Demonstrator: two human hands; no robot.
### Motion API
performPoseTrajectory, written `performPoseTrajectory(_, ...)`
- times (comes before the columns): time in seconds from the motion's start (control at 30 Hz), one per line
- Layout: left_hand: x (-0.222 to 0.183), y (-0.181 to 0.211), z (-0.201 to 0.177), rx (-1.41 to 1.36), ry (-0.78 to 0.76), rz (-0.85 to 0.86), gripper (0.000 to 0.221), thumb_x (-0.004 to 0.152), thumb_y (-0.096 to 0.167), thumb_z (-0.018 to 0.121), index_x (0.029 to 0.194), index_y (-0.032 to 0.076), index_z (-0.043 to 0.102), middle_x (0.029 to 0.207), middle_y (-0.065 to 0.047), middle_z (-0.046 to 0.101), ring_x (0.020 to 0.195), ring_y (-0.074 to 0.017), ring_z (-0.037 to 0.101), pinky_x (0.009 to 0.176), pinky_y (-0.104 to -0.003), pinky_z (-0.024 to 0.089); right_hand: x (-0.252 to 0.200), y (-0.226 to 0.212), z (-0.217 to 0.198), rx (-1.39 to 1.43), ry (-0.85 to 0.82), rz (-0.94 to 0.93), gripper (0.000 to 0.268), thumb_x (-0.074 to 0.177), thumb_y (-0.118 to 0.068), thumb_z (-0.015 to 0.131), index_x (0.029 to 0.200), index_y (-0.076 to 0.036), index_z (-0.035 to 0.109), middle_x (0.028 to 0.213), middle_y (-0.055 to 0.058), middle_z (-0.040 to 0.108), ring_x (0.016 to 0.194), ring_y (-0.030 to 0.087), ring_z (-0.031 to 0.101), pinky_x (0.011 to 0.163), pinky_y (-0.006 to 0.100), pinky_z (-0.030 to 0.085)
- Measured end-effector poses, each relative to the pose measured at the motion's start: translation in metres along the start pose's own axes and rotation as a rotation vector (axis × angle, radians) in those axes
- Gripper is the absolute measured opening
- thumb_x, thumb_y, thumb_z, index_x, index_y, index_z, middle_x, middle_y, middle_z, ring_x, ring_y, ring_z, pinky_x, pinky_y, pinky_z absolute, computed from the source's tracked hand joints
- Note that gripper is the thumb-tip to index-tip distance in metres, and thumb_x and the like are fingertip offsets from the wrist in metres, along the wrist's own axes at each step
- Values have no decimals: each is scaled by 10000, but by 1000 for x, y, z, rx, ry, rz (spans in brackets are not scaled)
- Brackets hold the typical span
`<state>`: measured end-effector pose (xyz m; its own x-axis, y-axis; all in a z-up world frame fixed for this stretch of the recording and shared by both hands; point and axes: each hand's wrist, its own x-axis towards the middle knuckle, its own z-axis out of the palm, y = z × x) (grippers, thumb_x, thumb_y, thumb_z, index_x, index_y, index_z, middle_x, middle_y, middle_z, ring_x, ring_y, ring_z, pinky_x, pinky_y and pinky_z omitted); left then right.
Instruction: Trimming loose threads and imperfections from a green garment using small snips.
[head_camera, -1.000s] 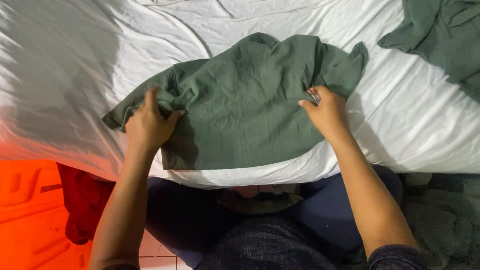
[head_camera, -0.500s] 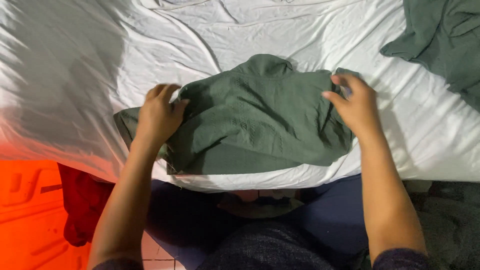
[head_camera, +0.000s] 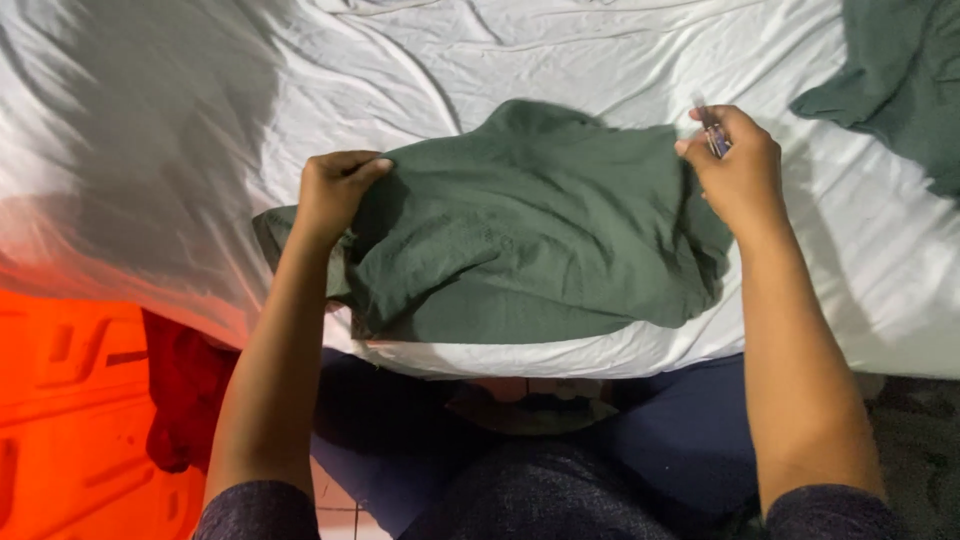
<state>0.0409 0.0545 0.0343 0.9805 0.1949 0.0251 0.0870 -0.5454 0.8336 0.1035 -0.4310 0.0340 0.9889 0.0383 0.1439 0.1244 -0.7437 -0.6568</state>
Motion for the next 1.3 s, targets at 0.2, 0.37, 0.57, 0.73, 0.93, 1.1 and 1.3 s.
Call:
performPoseTrajectory(0.2, 7, -22, -8, -194, 81, -243, 153, 855, 264, 884, 978, 197, 822, 840, -42, 749, 813, -141, 711, 739, -289, 549, -3, 39, 1, 192, 73, 128, 285, 974, -92, 761, 1249, -67, 690, 1042, 121, 725, 720, 240, 675, 448, 309, 586)
performPoseTrajectory(0.37, 2, -9, -14, -647, 174, -273, 154, 930, 180, 804, 1018, 69, 744, 1150, -92, 780, 1093, -214, 761, 908, -371, 557, -15, 48, 20, -33, -33, 71, 87, 915, -160, 802, 998, -136, 797, 863, 90, 742, 797, 326, 698, 700, 433, 540)
performPoseTrajectory(0.57, -49, 66, -25, -778, 151, -45, 175, 946, 69, 797, 824, 73, 671, 934, -101, 762, 947, -194, 761, 949, -305, 489, -57, -8, -34, 329, -85, 162, 98, 1002, -114, 709, 938, -158, 769, 530, 42, 559, 422, 136, 490, 441, 276, 376)
performPoseTrajectory(0.73, -121, 116, -36, -297, -1112, 261, 460, 989, 483, 540, 1075, 73, 730, 1111, -95, 795, 1070, -215, 775, 1000, -369, 585, -99, -21, -80, 380, -980, 119, 259, 839, -269, 744, 948, -72, 872, 885, 83, 910, 573, 120, 693, 407, 262, 516)
performPoseTrajectory(0.93, -119, 81, -9, 161, -1143, 320, 452, 881, 445, 629, 1185, 122, 717, 1011, 12, 776, 854, -128, 744, 760, -277, 567, -83, -45, -59, 200, -451, 393, 308, 946, -341, 644, 1102, -128, 803, 943, 18, 731, 764, 153, 648, 609, 306, 477)
performPoseTrajectory(1.1, -79, 96, -5, 304, -438, 344, 443, 910, 317, 769, 1263, 61, 691, 883, -69, 750, 725, -225, 709, 666, -371, 546, -38, -27, -13, 210, -149, 379, 173, 997, -281, 700, 1128, -168, 699, 1087, -13, 701, 705, 148, 570, 549, 328, 520)
performPoseTrajectory(1.3, -110, 65, 33, 514, -501, 769, 328, 707, 328, 893, 1002, 224, 793, 933, 13, 667, 877, -241, 642, 743, -409, 512, -37, 20, 36, 45, -3, -11, 326, 893, -324, 891, 1167, -223, 745, 905, -45, 737, 752, 139, 608, 625, 296, 469)
